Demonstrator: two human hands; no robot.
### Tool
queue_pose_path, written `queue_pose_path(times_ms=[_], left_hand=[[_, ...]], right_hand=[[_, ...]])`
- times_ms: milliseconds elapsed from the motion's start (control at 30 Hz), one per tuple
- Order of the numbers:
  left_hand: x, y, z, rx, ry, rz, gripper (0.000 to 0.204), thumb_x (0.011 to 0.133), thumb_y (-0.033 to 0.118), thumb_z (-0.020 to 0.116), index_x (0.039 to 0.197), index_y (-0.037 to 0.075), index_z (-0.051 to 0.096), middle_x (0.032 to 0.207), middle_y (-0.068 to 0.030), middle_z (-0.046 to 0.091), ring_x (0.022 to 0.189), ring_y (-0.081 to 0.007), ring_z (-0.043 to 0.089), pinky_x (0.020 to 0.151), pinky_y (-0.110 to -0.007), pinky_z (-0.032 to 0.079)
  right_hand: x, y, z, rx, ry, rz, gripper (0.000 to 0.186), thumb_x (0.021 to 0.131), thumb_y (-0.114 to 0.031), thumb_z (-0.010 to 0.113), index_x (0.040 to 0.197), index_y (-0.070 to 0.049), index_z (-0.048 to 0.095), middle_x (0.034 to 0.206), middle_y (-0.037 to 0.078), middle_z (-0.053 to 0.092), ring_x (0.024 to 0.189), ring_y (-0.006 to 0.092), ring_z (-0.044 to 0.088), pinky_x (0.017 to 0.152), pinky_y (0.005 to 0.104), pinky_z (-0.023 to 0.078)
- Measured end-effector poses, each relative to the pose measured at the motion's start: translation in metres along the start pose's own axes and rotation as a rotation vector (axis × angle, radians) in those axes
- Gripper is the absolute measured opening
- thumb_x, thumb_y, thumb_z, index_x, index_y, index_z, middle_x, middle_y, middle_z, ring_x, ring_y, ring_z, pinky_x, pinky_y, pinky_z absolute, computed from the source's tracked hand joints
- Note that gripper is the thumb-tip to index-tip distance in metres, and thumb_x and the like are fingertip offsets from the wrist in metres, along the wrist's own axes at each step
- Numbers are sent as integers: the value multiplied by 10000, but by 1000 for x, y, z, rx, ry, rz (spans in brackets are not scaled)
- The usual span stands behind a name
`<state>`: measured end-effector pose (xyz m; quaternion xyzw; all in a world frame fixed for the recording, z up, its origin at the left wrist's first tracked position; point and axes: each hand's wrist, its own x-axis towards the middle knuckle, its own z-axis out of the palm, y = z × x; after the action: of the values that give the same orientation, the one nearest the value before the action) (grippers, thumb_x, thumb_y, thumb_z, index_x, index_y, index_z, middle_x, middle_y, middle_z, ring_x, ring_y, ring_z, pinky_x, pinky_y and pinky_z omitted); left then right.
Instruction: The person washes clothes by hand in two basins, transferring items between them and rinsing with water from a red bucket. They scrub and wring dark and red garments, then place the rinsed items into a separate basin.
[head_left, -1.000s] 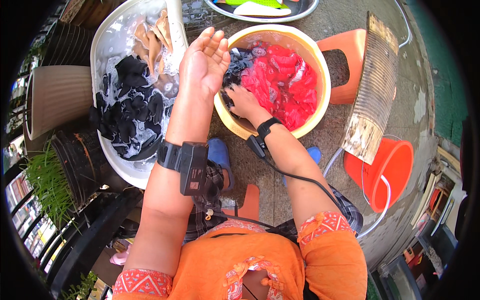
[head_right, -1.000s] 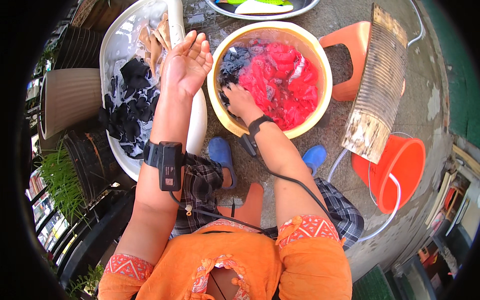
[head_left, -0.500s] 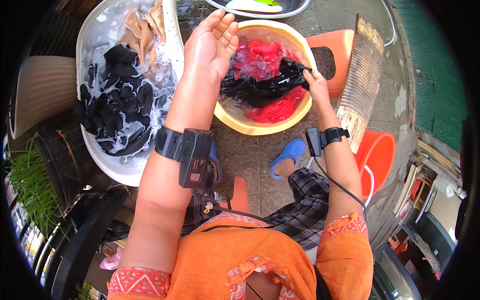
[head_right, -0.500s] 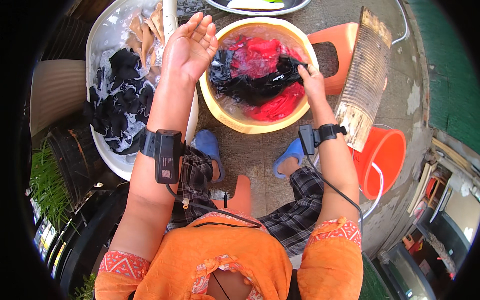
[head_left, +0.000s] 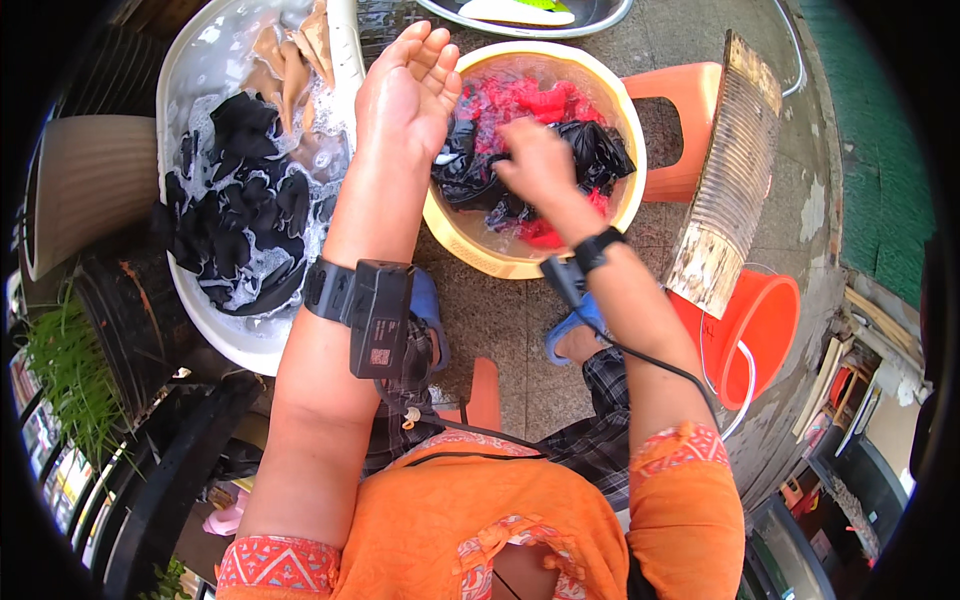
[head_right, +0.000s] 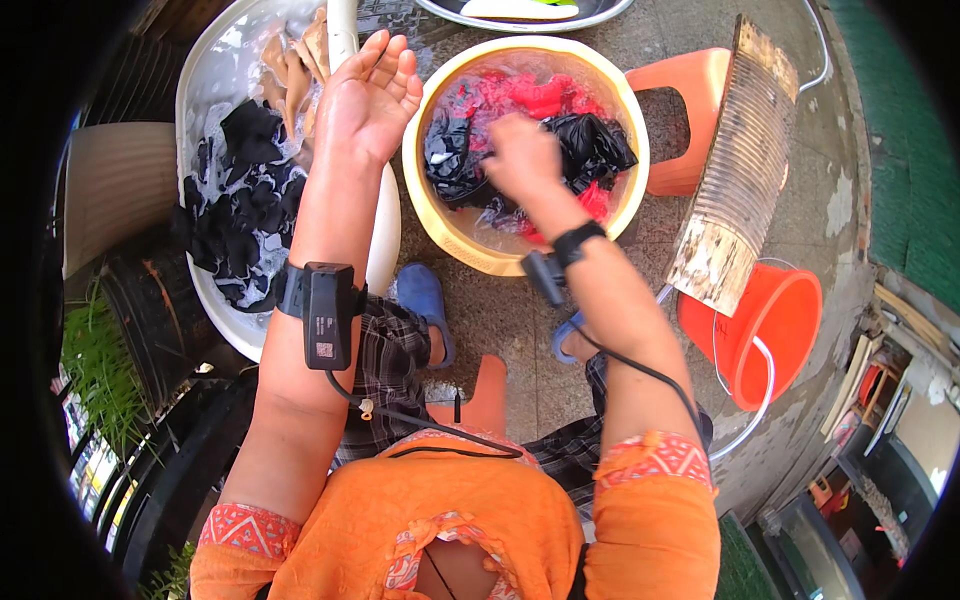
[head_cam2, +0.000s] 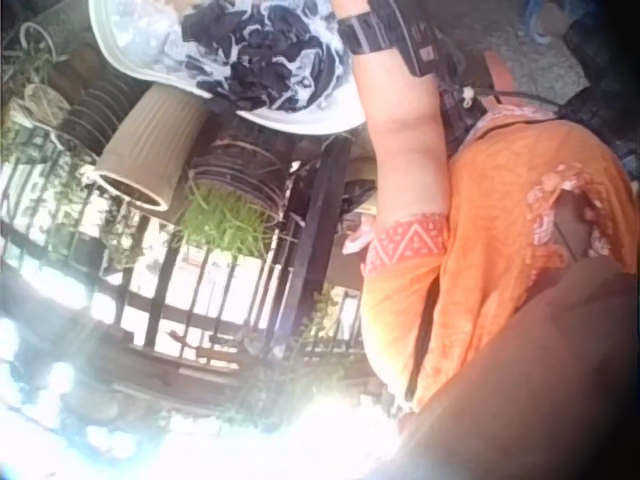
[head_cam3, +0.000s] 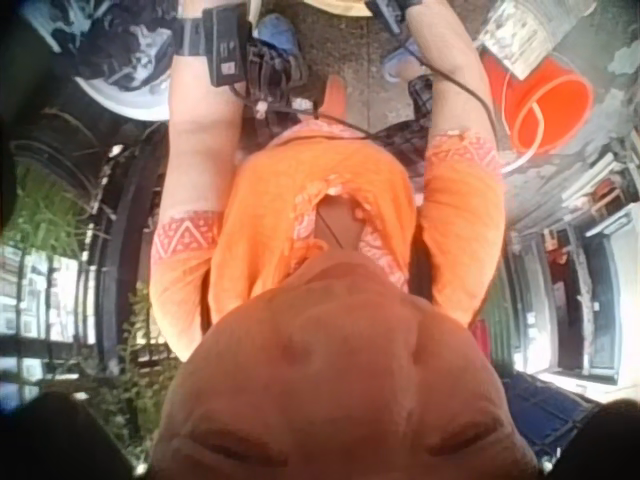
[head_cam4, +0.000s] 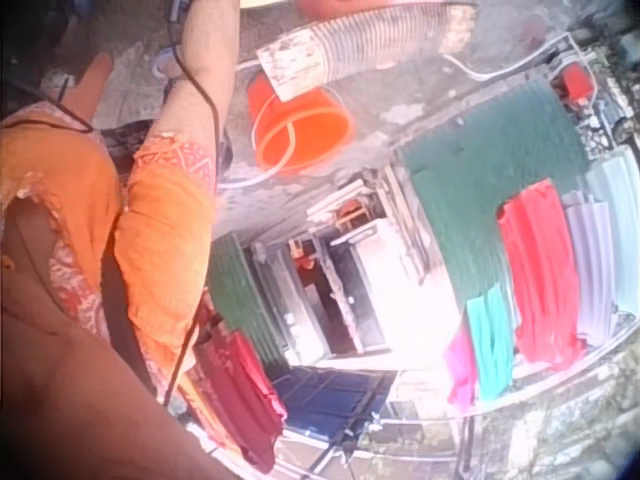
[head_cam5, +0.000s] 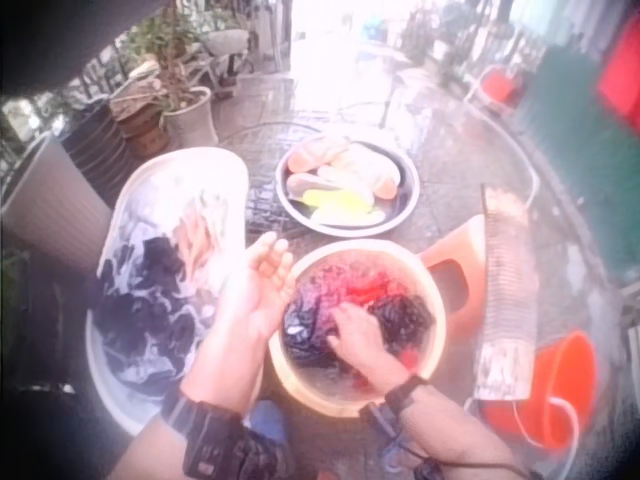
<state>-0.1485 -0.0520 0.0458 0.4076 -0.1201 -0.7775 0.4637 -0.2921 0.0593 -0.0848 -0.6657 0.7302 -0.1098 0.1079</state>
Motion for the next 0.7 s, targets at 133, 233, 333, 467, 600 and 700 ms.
queue_pose_path(times_ms=[133,233,333,467,600,700], left_hand=[[3,-5,3,44,-12,-23,212,914,154,429,1072,77,548,988,-51,604,838,-160,579,727,-302,465],[0,-6,3,56,-39,-46,215,914,159,433,1079,78,546,992,-49,602,851,-157,576,731,-308,465],[-3,-10,5,61,-41,-54,220,904,160,447,1082,79,547,998,-46,601,852,-157,578,733,-315,464],[-5,-22,6,96,-37,-60,208,893,162,467,1062,77,553,991,-49,605,833,-165,581,722,-313,466],[1,-41,3,152,-3,-83,192,888,197,505,1031,89,574,937,-38,617,815,-158,585,691,-296,465],[9,-57,-4,192,53,-153,174,884,220,533,1006,108,587,910,-11,620,794,-131,583,656,-252,454]], right_hand=[[-22,-34,59,7,-393,86,798,671,-220,718,1357,-161,314,1359,169,359,1256,323,350,997,425,337],[-51,-13,72,-159,-306,52,825,658,-210,733,1367,-173,313,1401,148,317,1274,316,329,1037,431,281],[-70,33,53,249,-205,-127,756,675,-206,722,1338,-161,362,1365,143,363,1267,320,334,1033,438,281],[-64,63,35,-162,110,78,700,669,-290,736,1270,-110,424,1260,130,442,1273,290,308,1001,478,254],[-58,50,50,-150,-53,375,614,643,-242,739,1176,-64,492,869,112,625,843,278,567,768,415,412],[-71,40,63,-99,-403,352,350,695,-283,665,967,-70,610,830,160,644,840,303,618,763,437,438]])
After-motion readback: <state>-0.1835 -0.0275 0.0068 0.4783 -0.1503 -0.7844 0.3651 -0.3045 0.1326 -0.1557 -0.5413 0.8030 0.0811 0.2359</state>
